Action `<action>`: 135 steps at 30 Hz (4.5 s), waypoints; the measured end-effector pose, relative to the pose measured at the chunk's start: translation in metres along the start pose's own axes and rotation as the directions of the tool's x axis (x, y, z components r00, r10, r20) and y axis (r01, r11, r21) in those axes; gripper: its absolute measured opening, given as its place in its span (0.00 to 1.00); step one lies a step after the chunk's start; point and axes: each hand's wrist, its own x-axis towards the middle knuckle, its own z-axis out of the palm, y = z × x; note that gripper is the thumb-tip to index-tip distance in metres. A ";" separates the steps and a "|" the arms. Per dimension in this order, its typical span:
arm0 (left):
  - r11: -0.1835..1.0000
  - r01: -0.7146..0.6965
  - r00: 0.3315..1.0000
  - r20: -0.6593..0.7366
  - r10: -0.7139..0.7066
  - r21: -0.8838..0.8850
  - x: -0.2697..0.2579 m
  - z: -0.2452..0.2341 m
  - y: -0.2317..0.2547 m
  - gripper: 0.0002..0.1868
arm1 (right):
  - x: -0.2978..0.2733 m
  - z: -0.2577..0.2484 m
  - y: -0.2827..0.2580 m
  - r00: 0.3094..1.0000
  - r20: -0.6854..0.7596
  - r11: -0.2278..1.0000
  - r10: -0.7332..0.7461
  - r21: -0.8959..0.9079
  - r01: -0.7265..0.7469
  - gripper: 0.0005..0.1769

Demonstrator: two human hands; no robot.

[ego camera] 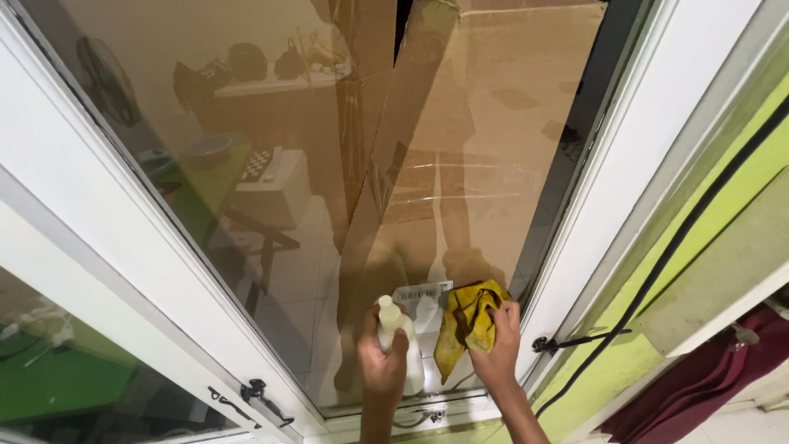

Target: The person sprays a liquid from a white bottle onto a glass pane and wipes it with a yellow cloth.

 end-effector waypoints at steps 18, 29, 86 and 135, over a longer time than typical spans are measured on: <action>0.942 -0.153 0.988 0.017 0.155 0.299 0.019 0.006 0.028 0.18 | -0.007 0.006 -0.007 0.993 -0.039 0.993 0.115 0.041 -0.113 0.17; 1.000 0.017 0.989 0.144 -0.015 -0.019 0.019 0.004 0.048 0.22 | -0.008 0.006 -0.006 0.985 -0.034 0.986 0.168 0.000 -0.168 0.18; 0.977 -0.126 0.981 0.171 0.096 0.170 0.025 0.103 0.056 0.16 | -0.014 -0.021 0.005 0.929 -0.267 0.966 0.257 0.075 -0.246 0.20; 0.979 0.147 0.966 0.236 -0.111 -0.142 0.022 0.121 0.082 0.16 | -0.026 -0.021 0.010 0.927 -0.249 0.960 0.279 0.087 -0.265 0.20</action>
